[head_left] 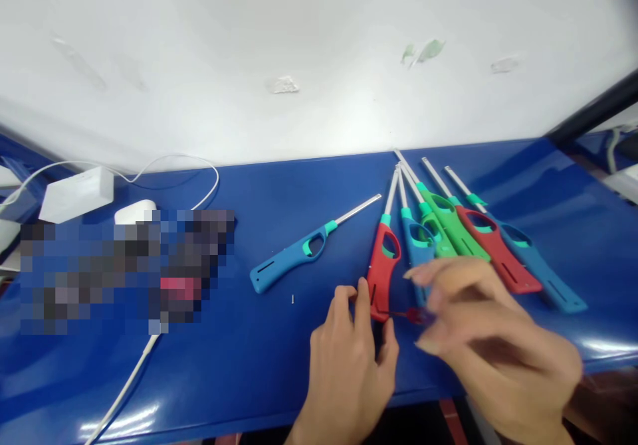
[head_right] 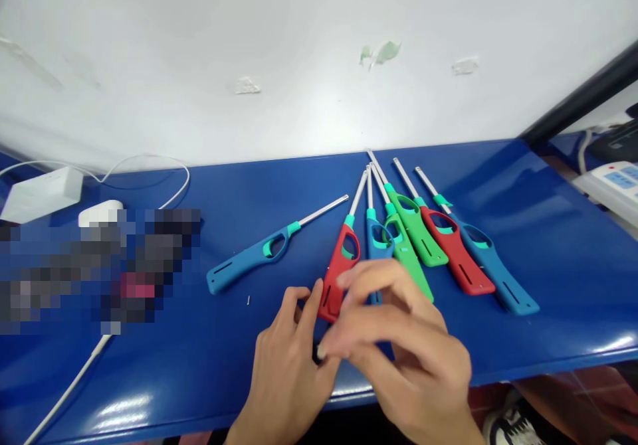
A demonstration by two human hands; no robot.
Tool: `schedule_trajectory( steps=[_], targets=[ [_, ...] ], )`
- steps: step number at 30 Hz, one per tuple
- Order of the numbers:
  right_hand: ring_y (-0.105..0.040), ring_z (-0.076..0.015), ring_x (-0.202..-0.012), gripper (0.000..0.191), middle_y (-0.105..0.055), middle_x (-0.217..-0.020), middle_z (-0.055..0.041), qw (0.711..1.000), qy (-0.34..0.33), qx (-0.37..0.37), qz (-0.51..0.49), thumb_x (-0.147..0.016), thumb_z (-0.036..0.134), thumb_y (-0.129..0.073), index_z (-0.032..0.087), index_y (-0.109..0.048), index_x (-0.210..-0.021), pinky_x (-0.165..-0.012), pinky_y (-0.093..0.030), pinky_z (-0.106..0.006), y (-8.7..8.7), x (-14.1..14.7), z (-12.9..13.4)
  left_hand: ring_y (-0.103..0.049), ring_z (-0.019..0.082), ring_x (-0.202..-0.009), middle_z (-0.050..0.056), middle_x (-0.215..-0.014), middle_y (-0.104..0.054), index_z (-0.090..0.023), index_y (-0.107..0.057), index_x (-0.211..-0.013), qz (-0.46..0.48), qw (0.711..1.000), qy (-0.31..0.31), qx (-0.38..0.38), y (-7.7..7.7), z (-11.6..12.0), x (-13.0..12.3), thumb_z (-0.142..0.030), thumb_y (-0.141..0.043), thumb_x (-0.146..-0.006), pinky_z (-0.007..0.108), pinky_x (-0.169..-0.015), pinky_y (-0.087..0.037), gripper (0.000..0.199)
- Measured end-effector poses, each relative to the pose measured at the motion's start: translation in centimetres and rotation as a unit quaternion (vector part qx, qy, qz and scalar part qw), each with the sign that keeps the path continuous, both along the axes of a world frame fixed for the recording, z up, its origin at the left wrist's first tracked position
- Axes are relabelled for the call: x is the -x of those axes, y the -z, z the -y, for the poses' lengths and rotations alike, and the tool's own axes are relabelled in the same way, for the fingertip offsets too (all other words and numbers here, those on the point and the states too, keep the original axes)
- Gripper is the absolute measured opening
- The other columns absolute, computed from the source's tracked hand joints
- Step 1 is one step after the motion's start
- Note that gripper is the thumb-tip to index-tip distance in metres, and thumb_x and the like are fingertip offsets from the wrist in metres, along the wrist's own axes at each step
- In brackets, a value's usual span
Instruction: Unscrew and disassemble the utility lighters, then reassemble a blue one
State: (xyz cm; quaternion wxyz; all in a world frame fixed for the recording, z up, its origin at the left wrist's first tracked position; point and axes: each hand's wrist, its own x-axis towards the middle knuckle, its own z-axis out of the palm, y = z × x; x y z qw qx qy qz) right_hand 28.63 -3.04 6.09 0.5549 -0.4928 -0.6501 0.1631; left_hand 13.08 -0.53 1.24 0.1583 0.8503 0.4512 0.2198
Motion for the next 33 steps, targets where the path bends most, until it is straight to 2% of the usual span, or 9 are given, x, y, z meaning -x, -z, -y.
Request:
schedule_trajectory(
  steps=[2, 6, 10, 14, 17, 22, 26, 29, 33],
  targets=[
    [-0.069, -0.0205, -0.099, 0.041, -0.07, -0.095, -0.0007, 0.999, -0.039, -0.017, -0.004, -0.088, -0.005, -0.06, 0.026, -0.073, -0.111, -0.099, -0.058, -0.042, 0.1, 0.1, -0.1, -0.075, 0.025, -0.077, 0.01, -0.107, -0.068, -0.011, -0.053, -0.138, 0.004, 1.0, -0.002, 0.006, 0.0, 0.0, 0.0, -0.025, -0.062, -0.094, 0.036, -0.05, -0.064, 0.047],
    [-0.057, -0.0265, -0.133, 0.042, -0.067, -0.13, -0.0055, 0.997, -0.039, 0.052, 0.033, -0.097, 0.005, -0.052, 0.027, -0.067, -0.129, -0.114, -0.049, -0.048, 0.2, 0.3, 0.2, -0.076, 0.027, -0.083, 0.01, -0.109, -0.067, -0.013, -0.051, -0.141, 0.008, 1.0, -0.01, 0.012, 0.1, 0.2, 0.0, -0.024, -0.058, -0.096, 0.037, -0.053, -0.064, 0.047],
    [-0.063, -0.0225, -0.113, 0.035, -0.064, -0.108, -0.0023, 0.998, 0.043, -0.008, 0.053, -0.087, 0.005, -0.073, 0.029, -0.075, -0.112, -0.105, -0.054, -0.04, -0.1, 0.3, 0.2, -0.076, 0.026, -0.082, 0.01, -0.109, -0.067, -0.015, -0.052, -0.14, -0.001, 1.0, -0.004, 0.024, 0.0, 0.2, 0.0, -0.025, -0.059, -0.096, 0.035, -0.052, -0.063, 0.046],
    [-0.063, -0.0238, -0.122, 0.047, -0.073, -0.115, -0.0029, 0.997, 0.007, 0.011, 0.072, -0.095, 0.001, -0.053, 0.024, -0.065, -0.135, -0.116, -0.044, -0.046, -0.1, 0.0, 0.4, -0.076, 0.025, -0.084, 0.009, -0.111, -0.067, -0.017, -0.054, -0.139, 0.004, 0.999, -0.01, 0.041, 0.0, 0.3, -0.1, -0.025, -0.061, -0.096, 0.036, -0.056, -0.065, 0.044],
    [-0.054, -0.0278, -0.133, 0.032, -0.066, -0.129, -0.0055, 0.999, 0.008, 0.03, 0.04, -0.097, 0.011, -0.058, 0.024, -0.068, -0.124, -0.116, -0.043, -0.047, -0.1, 0.2, 0.5, -0.075, 0.026, -0.082, 0.009, -0.11, -0.067, -0.015, -0.054, -0.139, 0.002, 0.999, -0.013, 0.031, -0.1, 0.3, -0.1, -0.025, -0.06, -0.096, 0.038, -0.055, -0.065, 0.045],
    [-0.065, -0.0204, -0.105, 0.035, -0.068, -0.103, -0.0012, 0.996, 0.084, -0.028, 0.031, -0.091, 0.001, -0.062, 0.025, -0.071, -0.115, -0.112, -0.047, -0.045, 0.0, 1.0, 0.3, -0.075, 0.024, -0.079, 0.008, -0.109, -0.067, -0.016, -0.054, -0.139, 0.003, 0.999, -0.013, 0.03, 0.0, 0.2, -0.1, -0.025, -0.062, -0.095, 0.037, -0.054, -0.064, 0.046],
    [-0.059, -0.0266, -0.13, 0.028, -0.072, -0.124, -0.0055, 0.998, 0.034, 0.043, -0.032, -0.102, 0.011, -0.047, 0.025, -0.062, -0.122, -0.116, -0.043, -0.052, 0.2, 0.9, 0.5, -0.075, 0.024, -0.079, 0.008, -0.11, -0.066, -0.016, -0.052, -0.14, 0.01, 1.0, -0.017, 0.022, 0.1, 0.2, -0.1, -0.025, -0.062, -0.095, 0.036, -0.053, -0.064, 0.046],
    [-0.055, -0.0292, -0.13, 0.011, -0.064, -0.126, -0.0077, 0.999, 0.044, 0.026, -0.013, -0.099, 0.023, -0.061, 0.025, -0.065, -0.109, -0.109, -0.049, -0.049, 0.3, 0.8, 0.6, -0.075, 0.024, -0.076, 0.009, -0.108, -0.066, -0.015, -0.052, -0.139, 0.016, 1.0, -0.012, 0.009, 0.0, 0.1, 0.1, -0.024, -0.06, -0.096, 0.036, -0.052, -0.063, 0.045],
    [-0.066, -0.0217, -0.105, 0.033, -0.069, -0.101, -0.0009, 0.996, 0.051, -0.051, 0.054, -0.085, -0.002, -0.07, 0.024, -0.07, -0.104, -0.106, -0.051, -0.045, 0.0, 0.6, 0.3, -0.075, 0.024, -0.078, 0.009, -0.109, -0.067, -0.015, -0.053, -0.138, 0.014, 1.0, -0.004, 0.022, 0.0, 0.0, 0.2, -0.024, -0.061, -0.095, 0.036, -0.053, -0.064, 0.045]
  ],
)
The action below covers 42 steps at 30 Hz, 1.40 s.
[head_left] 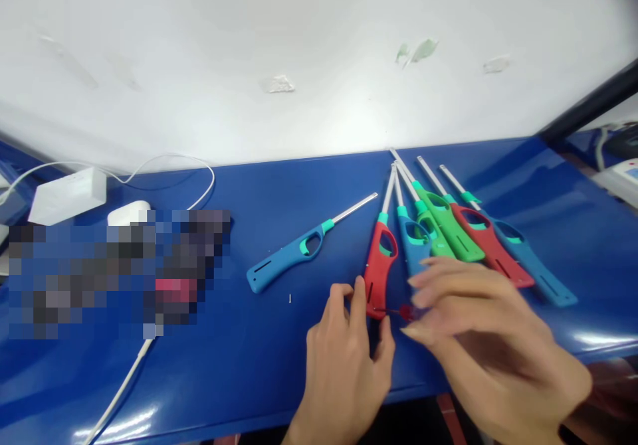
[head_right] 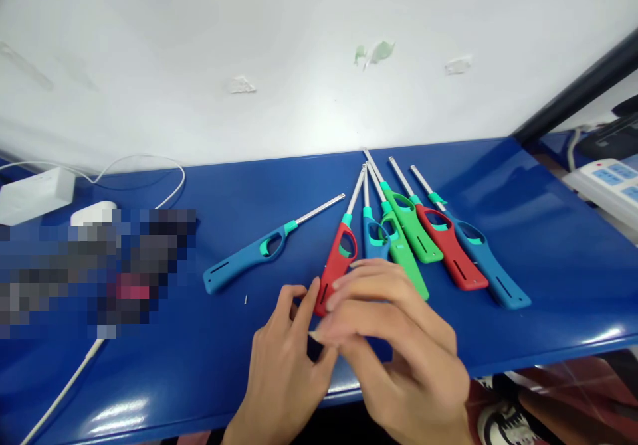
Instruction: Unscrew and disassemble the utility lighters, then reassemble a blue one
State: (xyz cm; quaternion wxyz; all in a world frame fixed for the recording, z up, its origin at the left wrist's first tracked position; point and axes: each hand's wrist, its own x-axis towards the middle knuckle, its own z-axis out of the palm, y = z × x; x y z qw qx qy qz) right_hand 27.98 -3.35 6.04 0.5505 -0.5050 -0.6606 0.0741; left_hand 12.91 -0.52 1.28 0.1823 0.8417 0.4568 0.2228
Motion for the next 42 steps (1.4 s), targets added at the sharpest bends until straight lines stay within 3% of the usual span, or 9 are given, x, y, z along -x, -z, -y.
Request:
schedule_trajectory(
  steps=[5, 9, 13, 18, 23, 29, 33, 38, 42],
  targets=[
    [-0.057, -0.0263, -0.135, 0.039, -0.067, -0.135, -0.0036, 0.995, -0.047, 0.087, -0.034, -0.095, 0.004, -0.059, 0.025, -0.067, -0.127, -0.118, -0.044, -0.048, -0.12, -0.3, -0.2, -0.075, 0.026, -0.083, 0.008, -0.111, -0.066, -0.017, -0.053, -0.139, 0.007, 1.0, -0.01, 0.012, 0.12, 0.09, -0.05, -0.025, -0.061, -0.096, 0.038, -0.055, -0.064, 0.045],
    [-0.066, -0.021, -0.113, 0.046, -0.067, -0.113, -0.0003, 0.999, -0.025, 0.012, -0.034, -0.083, -0.004, -0.071, 0.027, -0.074, -0.118, -0.104, -0.054, -0.041, 0.33, -0.25, -0.43, -0.075, 0.025, -0.079, 0.009, -0.11, -0.066, -0.016, -0.052, -0.14, 0.005, 1.0, -0.002, 0.01, 0.04, 0.09, -0.07, -0.025, -0.061, -0.095, 0.037, -0.053, -0.064, 0.047],
    [-0.065, -0.0251, -0.12, 0.052, -0.072, -0.122, -0.0039, 0.995, -0.083, 0.038, -0.027, -0.094, 0.001, -0.056, 0.023, -0.062, -0.141, -0.113, -0.047, -0.052, 0.66, -0.23, -0.57, -0.076, 0.027, -0.084, 0.009, -0.112, -0.066, -0.017, -0.054, -0.137, 0.01, 1.0, -0.004, 0.014, -0.05, 0.01, -0.03, -0.024, -0.06, -0.095, 0.039, -0.056, -0.065, 0.043],
    [-0.064, -0.0199, -0.105, 0.047, -0.066, -0.111, -0.0005, 0.999, -0.035, 0.001, -0.039, -0.082, -0.001, -0.076, 0.028, -0.075, -0.119, -0.098, -0.056, -0.04, 0.64, -0.21, -0.37, -0.076, 0.026, -0.082, 0.01, -0.112, -0.066, -0.016, -0.053, -0.14, -0.004, 1.0, 0.002, 0.018, -0.04, 0.0, 0.02, -0.024, -0.059, -0.095, 0.037, -0.054, -0.064, 0.046],
    [-0.065, -0.0224, -0.119, 0.057, -0.073, -0.122, -0.0022, 0.998, -0.057, 0.025, -0.024, -0.092, -0.004, -0.055, 0.024, -0.063, -0.14, -0.108, -0.051, -0.047, 0.56, -0.54, -0.24, -0.075, 0.025, -0.083, 0.008, -0.111, -0.065, -0.019, -0.054, -0.139, 0.022, 0.999, -0.007, 0.028, -0.03, -0.04, -0.05, -0.026, -0.06, -0.096, 0.039, -0.058, -0.065, 0.044],
    [-0.069, -0.0213, -0.097, 0.044, -0.069, -0.106, -0.0012, 0.999, 0.043, -0.014, -0.026, -0.082, -0.006, -0.069, 0.03, -0.075, -0.105, -0.086, -0.06, -0.042, 0.6, -0.14, -0.1, -0.075, 0.024, -0.079, 0.008, -0.11, -0.066, -0.018, -0.054, -0.14, 0.011, 1.0, -0.008, 0.012, -0.04, -0.09, -0.03, -0.026, -0.06, -0.095, 0.036, -0.055, -0.063, 0.045],
    [-0.073, -0.0266, -0.103, 0.041, -0.077, -0.107, -0.0038, 0.997, -0.005, 0.02, -0.071, -0.089, -0.002, -0.059, 0.027, -0.069, -0.118, -0.09, -0.059, -0.049, 0.74, 0.14, -0.01, -0.075, 0.025, -0.083, 0.009, -0.112, -0.066, -0.018, -0.057, -0.136, 0.017, 1.0, -0.008, 0.024, -0.05, -0.09, 0.02, -0.026, -0.062, -0.095, 0.038, -0.056, -0.064, 0.042],
    [-0.068, -0.0236, -0.089, 0.033, -0.071, -0.087, -0.0001, 0.997, 0.006, -0.006, -0.071, -0.08, 0.001, -0.075, 0.029, -0.07, -0.096, -0.081, -0.06, -0.046, 0.62, 0.16, -0.21, -0.075, 0.025, -0.078, 0.01, -0.111, -0.066, -0.014, -0.056, -0.138, 0.012, 1.0, -0.002, 0.013, -0.17, -0.14, 0.03, -0.026, -0.064, -0.094, 0.039, -0.054, -0.064, 0.046],
    [-0.072, -0.0246, -0.101, 0.043, -0.077, -0.106, -0.0041, 0.997, -0.016, 0.018, -0.07, -0.089, -0.003, -0.059, 0.026, -0.072, -0.117, -0.093, -0.058, -0.048, 0.68, 0.16, -0.19, -0.075, 0.026, -0.085, 0.008, -0.113, -0.066, -0.018, -0.057, -0.137, 0.027, 0.999, -0.011, 0.026, -0.05, -0.01, -0.02, -0.025, -0.065, -0.094, 0.04, -0.058, -0.065, 0.044]
  ],
)
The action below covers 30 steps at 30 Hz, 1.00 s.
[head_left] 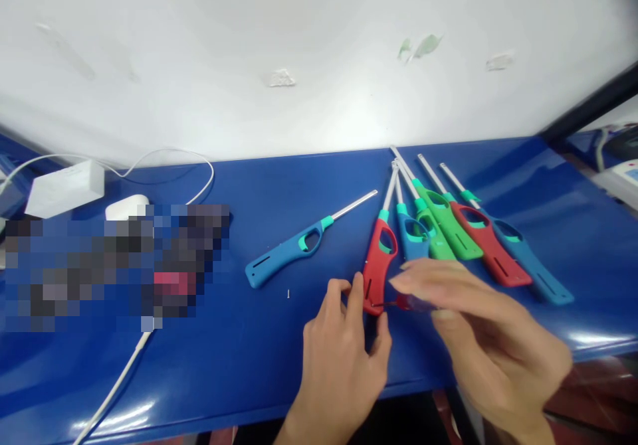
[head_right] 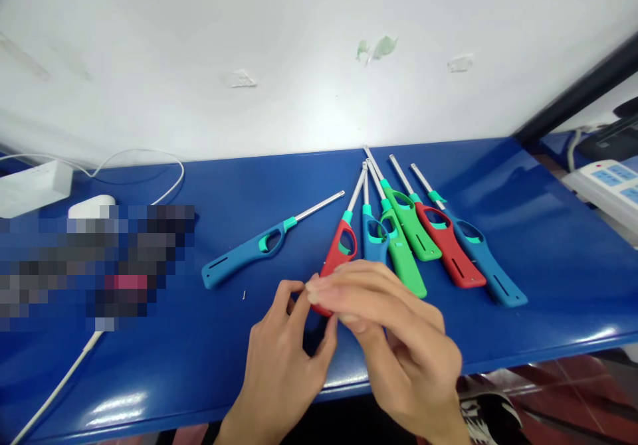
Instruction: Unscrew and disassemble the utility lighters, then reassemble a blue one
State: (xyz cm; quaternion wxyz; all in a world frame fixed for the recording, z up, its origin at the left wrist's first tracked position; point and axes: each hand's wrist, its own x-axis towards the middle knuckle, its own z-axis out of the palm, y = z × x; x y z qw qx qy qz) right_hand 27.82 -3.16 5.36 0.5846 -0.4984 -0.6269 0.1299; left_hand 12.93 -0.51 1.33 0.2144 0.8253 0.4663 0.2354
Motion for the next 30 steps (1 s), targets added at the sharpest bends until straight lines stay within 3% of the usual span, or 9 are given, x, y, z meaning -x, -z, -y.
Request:
schedule_trajectory(
  steps=[2, 6, 8, 16, 20, 23, 26, 30],
  targets=[
    [-0.072, -0.025, -0.106, 0.042, -0.077, -0.111, -0.0044, 0.999, -0.032, 0.011, -0.011, -0.088, -0.003, -0.06, 0.025, -0.07, -0.118, -0.093, -0.059, -0.047, 0.0, 0.0, 0.0, -0.075, 0.025, -0.084, 0.008, -0.112, -0.066, -0.019, -0.058, -0.136, -0.001, 1.0, 0.002, 0.011, 0.0, 0.0, 0.0, -0.025, -0.064, -0.094, 0.039, -0.057, -0.064, 0.043],
    [-0.074, -0.02, -0.088, 0.041, -0.076, -0.098, -0.0014, 0.998, -0.056, 0.023, -0.035, -0.084, -0.008, -0.063, 0.026, -0.067, -0.107, -0.071, -0.061, -0.035, -0.2, 0.1, 0.0, -0.074, 0.025, -0.078, 0.008, -0.109, -0.066, -0.017, -0.055, -0.139, -0.007, 1.0, 0.003, -0.008, 0.0, 0.0, 0.1, -0.026, -0.065, -0.094, 0.038, -0.052, -0.062, 0.047],
    [-0.075, -0.0202, -0.088, 0.04, -0.077, -0.098, -0.002, 0.997, -0.054, 0.043, -0.035, -0.087, -0.007, -0.059, 0.026, -0.067, -0.108, -0.069, -0.061, -0.034, -0.4, 0.1, -0.1, -0.074, 0.025, -0.079, 0.007, -0.108, -0.065, -0.018, -0.055, -0.138, -0.002, 1.0, -0.001, -0.014, 0.0, -0.1, 0.1, -0.025, -0.063, -0.095, 0.038, -0.052, -0.062, 0.045],
    [-0.071, -0.0209, -0.084, 0.032, -0.072, -0.088, -0.0012, 0.998, 0.029, 0.014, -0.049, -0.094, 0.004, -0.057, 0.028, -0.068, -0.111, -0.073, -0.058, -0.037, -1.0, -0.6, 0.5, -0.073, 0.022, -0.077, 0.007, -0.11, -0.064, -0.018, -0.055, -0.139, 0.002, 0.999, -0.011, -0.031, 0.3, 0.1, 0.0, -0.026, -0.061, -0.096, 0.036, -0.053, -0.062, 0.044],
    [-0.063, -0.0146, -0.068, 0.02, -0.064, -0.082, 0.0018, 0.979, 0.096, 0.177, 0.038, -0.1, 0.03, -0.062, 0.03, -0.068, -0.118, -0.058, -0.053, -0.027, -1.6, -1.5, 0.7, -0.072, 0.021, -0.075, 0.006, -0.109, -0.064, -0.019, -0.055, -0.139, 0.0, 0.999, -0.014, -0.036, 0.3, 0.1, 0.0, -0.026, -0.063, -0.095, 0.034, -0.053, -0.061, 0.045],
    [-0.065, -0.0127, -0.065, 0.015, -0.069, -0.084, 0.0033, 0.949, 0.054, 0.283, 0.132, -0.094, 0.041, -0.072, 0.03, -0.072, -0.104, -0.057, -0.052, -0.024, -0.7, -2.0, 0.5, -0.073, 0.023, -0.079, 0.007, -0.109, -0.065, -0.018, -0.055, -0.139, -0.003, 0.999, -0.01, -0.04, 0.4, 0.1, 0.0, -0.026, -0.063, -0.095, 0.034, -0.053, -0.061, 0.045],
    [-0.073, -0.0155, -0.08, 0.009, -0.075, -0.097, 0.0011, 0.938, 0.013, 0.315, 0.148, -0.097, 0.037, -0.069, 0.03, -0.074, -0.097, -0.071, -0.057, -0.026, 0.7, -2.0, 0.4, -0.074, 0.023, -0.081, 0.007, -0.11, -0.065, -0.018, -0.056, -0.139, -0.005, 0.999, -0.005, -0.034, 0.5, 0.1, 0.0, -0.024, -0.061, -0.094, 0.035, -0.053, -0.061, 0.045],
    [-0.075, -0.0162, -0.08, 0.013, -0.075, -0.096, 0.0002, 0.935, 0.004, 0.324, 0.145, -0.1, 0.032, -0.064, 0.028, -0.073, -0.092, -0.071, -0.058, -0.027, 1.8, -1.3, 0.5, -0.074, 0.024, -0.083, 0.007, -0.111, -0.065, -0.018, -0.056, -0.138, -0.006, 1.0, -0.003, -0.028, 0.6, 0.1, 0.0, -0.022, -0.061, -0.093, 0.036, -0.055, -0.062, 0.046]
  ],
)
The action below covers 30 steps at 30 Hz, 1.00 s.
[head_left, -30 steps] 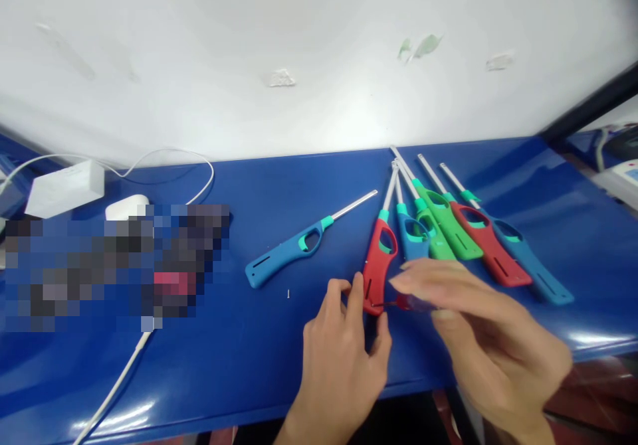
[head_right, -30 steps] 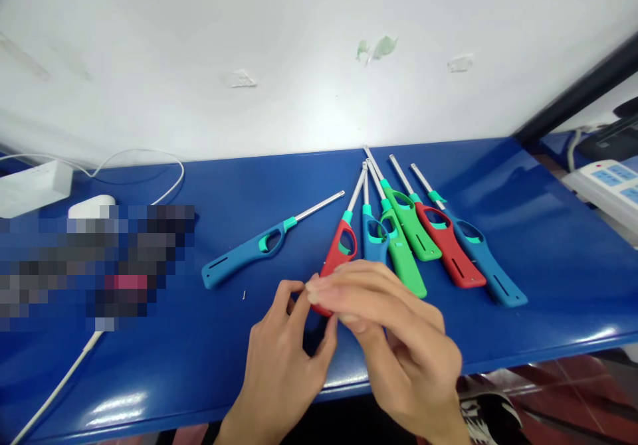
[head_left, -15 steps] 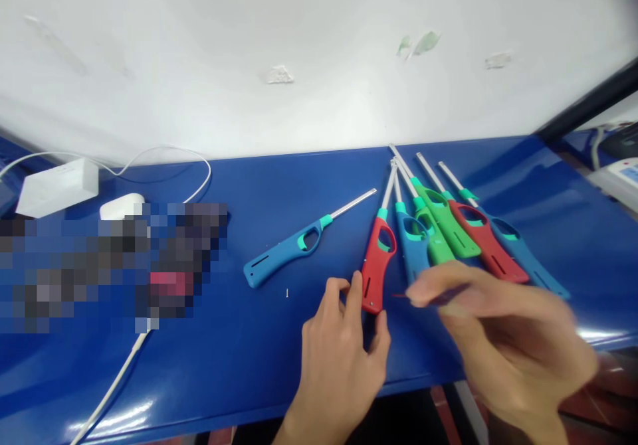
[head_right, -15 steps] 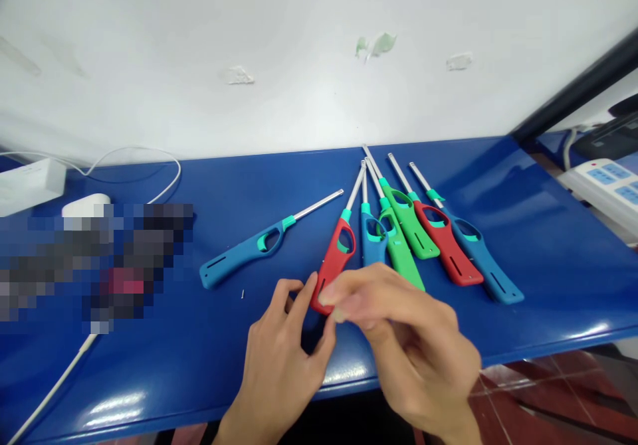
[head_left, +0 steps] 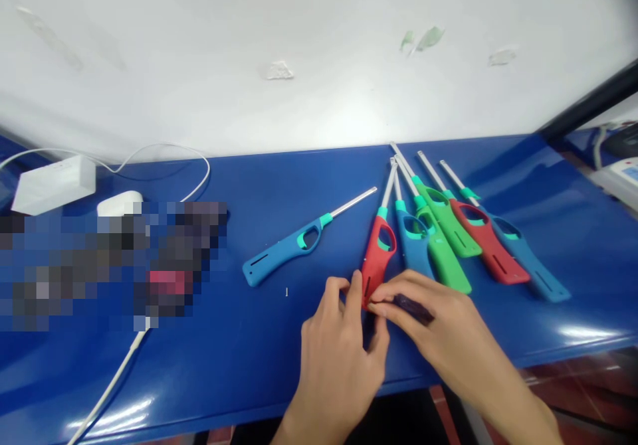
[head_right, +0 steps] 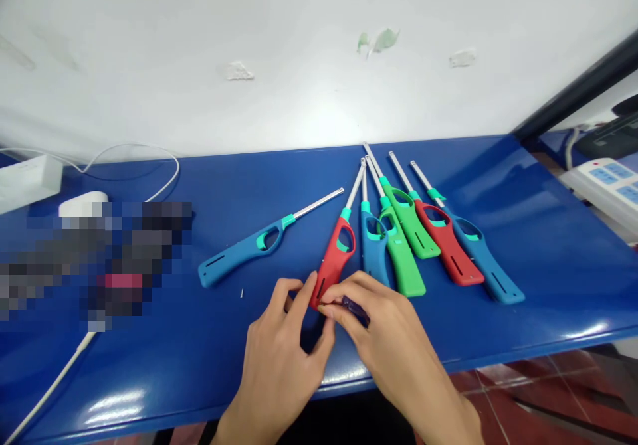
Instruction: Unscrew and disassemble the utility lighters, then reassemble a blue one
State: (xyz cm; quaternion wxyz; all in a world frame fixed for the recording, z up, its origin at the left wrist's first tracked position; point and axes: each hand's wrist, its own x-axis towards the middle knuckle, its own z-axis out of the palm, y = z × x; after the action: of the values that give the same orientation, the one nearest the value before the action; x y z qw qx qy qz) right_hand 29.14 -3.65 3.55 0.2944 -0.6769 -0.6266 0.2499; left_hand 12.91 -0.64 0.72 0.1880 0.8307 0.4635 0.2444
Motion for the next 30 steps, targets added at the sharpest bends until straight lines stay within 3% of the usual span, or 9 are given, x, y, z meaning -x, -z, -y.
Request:
schedule_trajectory(
  steps=[5, 13, 19, 30],
  targets=[
    [-0.074, -0.0147, -0.076, 0.017, -0.073, -0.095, 0.0011, 1.0, -0.003, 0.014, 0.026, -0.103, 0.029, -0.059, 0.028, -0.071, -0.091, -0.065, -0.054, -0.026, 0.0, 0.0, -0.4, -0.073, 0.023, -0.08, 0.007, -0.109, -0.065, -0.018, -0.057, -0.138, 0.001, 1.0, -0.006, -0.007, -0.1, 0.0, 0.0, -0.024, -0.062, -0.094, 0.035, -0.054, -0.061, 0.044],
    [-0.069, -0.013, -0.08, 0.017, -0.071, -0.094, 0.0035, 0.994, -0.102, 0.034, 0.028, -0.101, 0.024, -0.061, 0.027, -0.069, -0.087, -0.07, -0.051, -0.025, -2.1, -1.5, -2.2, -0.072, 0.022, -0.078, 0.006, -0.108, -0.064, -0.018, -0.056, -0.139, 0.015, 1.0, -0.005, -0.005, -0.1, 0.0, 0.0, -0.024, -0.062, -0.094, 0.034, -0.053, -0.061, 0.045],
    [-0.072, -0.0171, -0.084, 0.013, -0.074, -0.096, 0.0017, 0.996, -0.024, -0.053, 0.073, -0.1, 0.029, -0.064, 0.027, -0.07, -0.089, -0.077, -0.051, -0.03, -2.8, -1.8, -3.8, -0.071, 0.022, -0.077, 0.005, -0.106, -0.063, -0.021, -0.056, -0.137, 0.008, 1.0, -0.004, 0.015, -0.4, 0.1, -0.1, -0.022, -0.061, -0.093, 0.035, -0.054, -0.061, 0.045],
    [-0.072, -0.0173, -0.08, 0.021, -0.074, -0.103, -0.0007, 0.987, -0.036, -0.025, 0.156, -0.106, 0.028, -0.05, 0.026, -0.071, -0.103, -0.069, -0.049, -0.031, -1.3, 0.6, -4.8, -0.07, 0.022, -0.077, 0.005, -0.107, -0.062, -0.023, -0.051, -0.14, 0.01, 0.999, -0.001, 0.041, -0.6, 0.0, -0.1, -0.023, -0.06, -0.094, 0.034, -0.054, -0.059, 0.047]
  ],
)
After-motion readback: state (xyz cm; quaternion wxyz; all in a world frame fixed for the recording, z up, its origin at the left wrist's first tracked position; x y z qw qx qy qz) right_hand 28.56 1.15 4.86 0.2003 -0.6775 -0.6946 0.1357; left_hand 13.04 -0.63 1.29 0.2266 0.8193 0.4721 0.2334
